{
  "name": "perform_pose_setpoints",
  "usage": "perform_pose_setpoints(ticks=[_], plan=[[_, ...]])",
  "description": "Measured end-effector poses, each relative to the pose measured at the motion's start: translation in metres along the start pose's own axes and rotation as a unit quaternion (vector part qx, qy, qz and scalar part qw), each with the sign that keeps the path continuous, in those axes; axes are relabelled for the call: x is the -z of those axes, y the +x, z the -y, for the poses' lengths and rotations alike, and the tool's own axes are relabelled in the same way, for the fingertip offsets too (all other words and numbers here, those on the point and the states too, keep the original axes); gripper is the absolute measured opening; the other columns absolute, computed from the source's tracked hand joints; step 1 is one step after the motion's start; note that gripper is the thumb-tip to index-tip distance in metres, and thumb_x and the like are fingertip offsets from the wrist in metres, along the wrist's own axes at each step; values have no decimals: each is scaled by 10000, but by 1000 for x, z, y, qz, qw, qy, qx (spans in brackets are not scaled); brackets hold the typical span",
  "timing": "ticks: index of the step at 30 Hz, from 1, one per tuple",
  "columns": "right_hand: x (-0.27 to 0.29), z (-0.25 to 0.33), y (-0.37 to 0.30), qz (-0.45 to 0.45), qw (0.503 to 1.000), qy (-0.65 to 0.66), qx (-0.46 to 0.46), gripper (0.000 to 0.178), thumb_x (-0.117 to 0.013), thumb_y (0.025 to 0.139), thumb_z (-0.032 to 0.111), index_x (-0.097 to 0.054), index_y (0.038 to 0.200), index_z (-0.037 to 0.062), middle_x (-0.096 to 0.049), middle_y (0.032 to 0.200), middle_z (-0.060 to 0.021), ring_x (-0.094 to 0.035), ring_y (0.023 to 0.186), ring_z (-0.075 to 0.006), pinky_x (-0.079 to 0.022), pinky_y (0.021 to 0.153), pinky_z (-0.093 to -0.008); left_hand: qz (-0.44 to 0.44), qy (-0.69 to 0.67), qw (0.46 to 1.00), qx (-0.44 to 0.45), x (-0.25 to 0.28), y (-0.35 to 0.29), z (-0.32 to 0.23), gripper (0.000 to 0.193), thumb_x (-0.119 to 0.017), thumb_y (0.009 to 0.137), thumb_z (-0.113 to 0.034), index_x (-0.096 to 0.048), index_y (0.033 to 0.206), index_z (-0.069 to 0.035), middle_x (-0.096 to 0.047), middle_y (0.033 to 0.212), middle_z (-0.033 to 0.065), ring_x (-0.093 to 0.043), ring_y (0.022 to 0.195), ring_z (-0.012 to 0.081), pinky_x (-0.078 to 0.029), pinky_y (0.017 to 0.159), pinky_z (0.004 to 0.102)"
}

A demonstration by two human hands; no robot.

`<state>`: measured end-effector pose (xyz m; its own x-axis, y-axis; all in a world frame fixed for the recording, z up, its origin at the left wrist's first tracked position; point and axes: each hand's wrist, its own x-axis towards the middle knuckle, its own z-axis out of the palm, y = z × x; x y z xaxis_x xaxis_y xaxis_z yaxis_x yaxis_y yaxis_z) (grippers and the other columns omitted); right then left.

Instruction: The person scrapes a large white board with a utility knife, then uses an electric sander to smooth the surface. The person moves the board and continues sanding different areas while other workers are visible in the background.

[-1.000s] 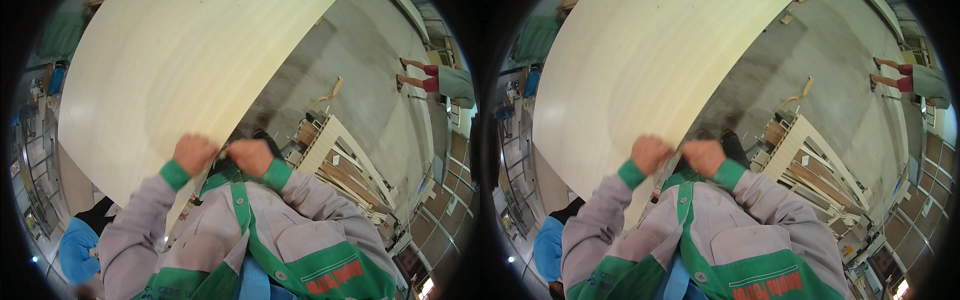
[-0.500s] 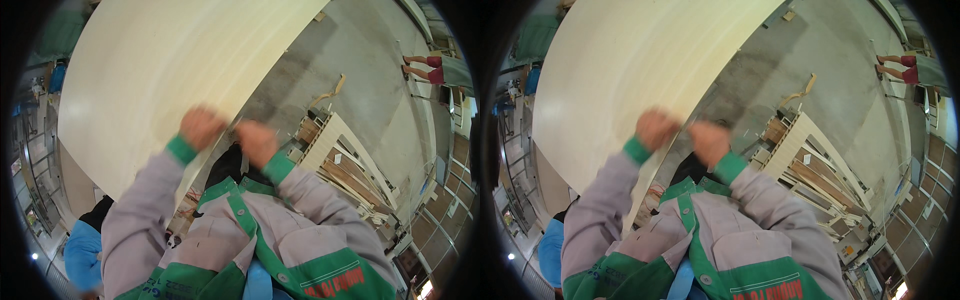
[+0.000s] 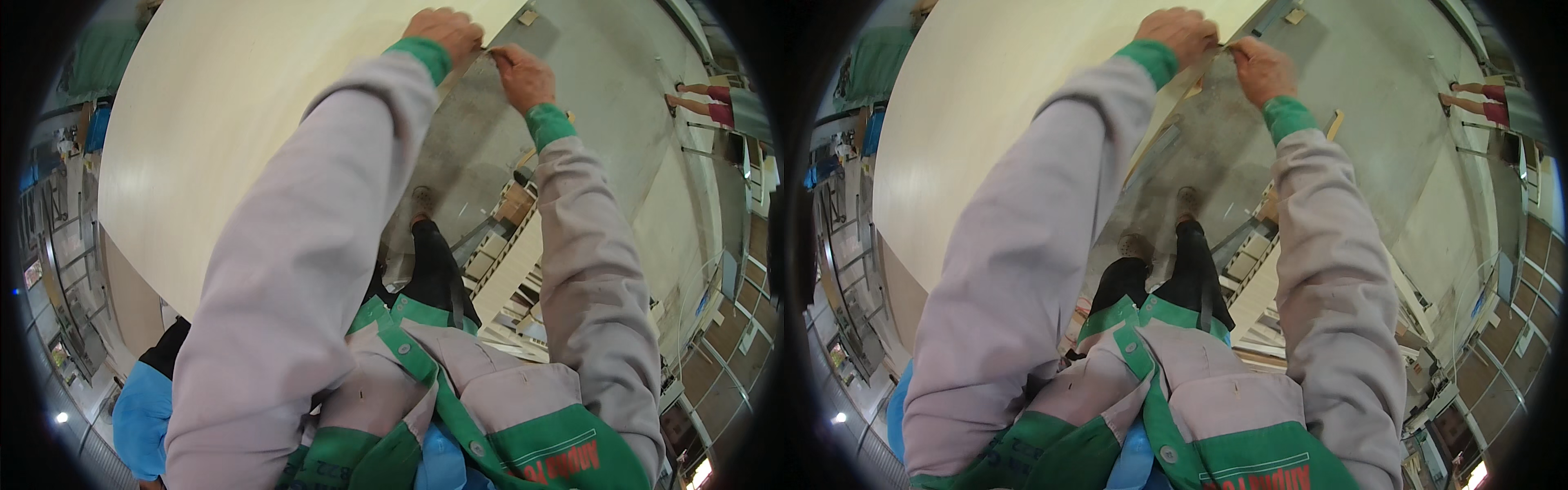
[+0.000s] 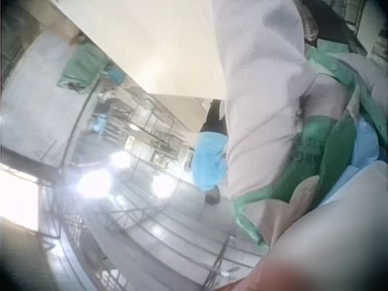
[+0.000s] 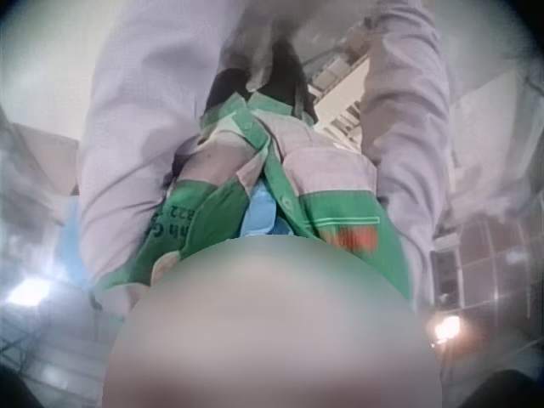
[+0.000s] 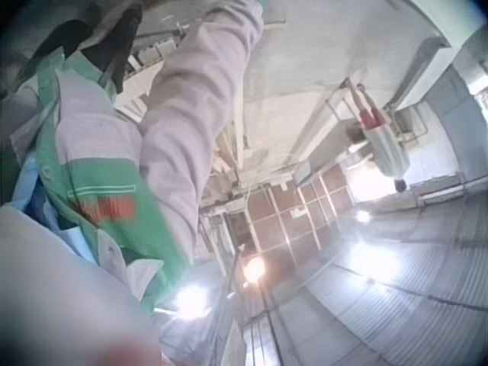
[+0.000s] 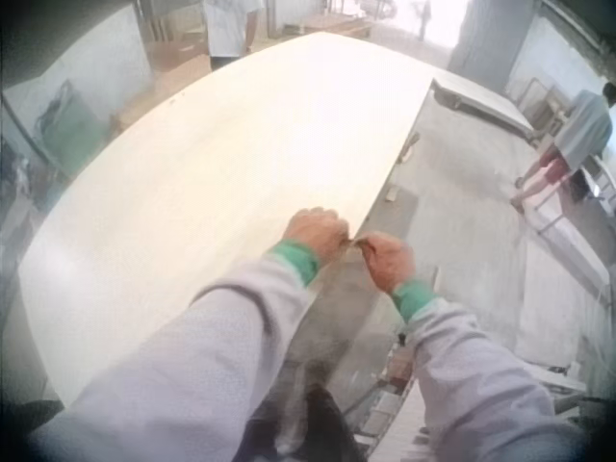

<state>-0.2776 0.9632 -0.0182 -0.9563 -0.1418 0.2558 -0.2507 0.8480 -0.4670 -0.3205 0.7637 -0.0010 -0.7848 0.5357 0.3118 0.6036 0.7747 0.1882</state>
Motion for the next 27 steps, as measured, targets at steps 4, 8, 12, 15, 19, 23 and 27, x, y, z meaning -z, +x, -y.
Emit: perform_pose_setpoints(ticks=[4,8,12,15,19,23,27], plan=[[-11,47,-54,23,999,26,-12,154,-649,981,223,-742,1086,159,-736,979,-122,-707,881,-350,-565,751,-426,60,-24,998,-11,26,-61,-1,171,-662,943,-344,-745,974,-199,-696,952,55,-675,961,271,-542,810,429],[-33,146,-166,27,995,93,-9,142,-682,948,136,-742,1073,106,-706,901,-159,-701,808,-345,-557,704,-405,65,-58,996,-35,71,-201,-5,164,-672,945,-330,-724,901,-181,-675,910,52,-667,916,272,-542,766,428],[-53,261,-294,17,991,134,1,125,-689,899,121,-712,1022,126,-676,854,-112,-684,772,-336,-550,654,-435,48,-94,992,-66,119,-364,-17,67,-698,885,-249,-707,845,-196,-615,824,19,-625,826,249,-498,701,414],[-62,337,-379,67,981,180,-12,160,-680,857,84,-711,1011,116,-661,822,-117,-684,748,-327,-542,625,-444,92,-108,989,-40,161,-476,-30,45,-709,854,-225,-692,819,-202,-576,785,12,-593,779,235,-451,659,404],[-70,414,-459,172,951,255,6,50,-672,863,117,-676,912,116,-645,782,-120,-688,746,-323,-542,616,-449,218,-118,969,-13,228,-587,-53,70,-737,829,-236,-691,792,-200,-570,751,12,-592,743,234,-438,663,427],[-64,411,-458,194,958,212,22,46,-623,864,138,-639,825,118,-642,757,-127,-677,719,-345,-545,627,-466,205,-141,968,-35,236,-584,-58,20,-722,827,-233,-734,823,-219,-628,746,34,-630,743,259,-453,660,448],[-52,306,-338,-17,995,93,36,138,-590,874,98,-710,938,120,-706,900,-117,-695,831,-355,-568,699,-452,9,-75,996,-55,149,-433,-33,122,-658,908,-256,-769,885,-209,-656,782,61,-648,762,302,-498,663,459]])
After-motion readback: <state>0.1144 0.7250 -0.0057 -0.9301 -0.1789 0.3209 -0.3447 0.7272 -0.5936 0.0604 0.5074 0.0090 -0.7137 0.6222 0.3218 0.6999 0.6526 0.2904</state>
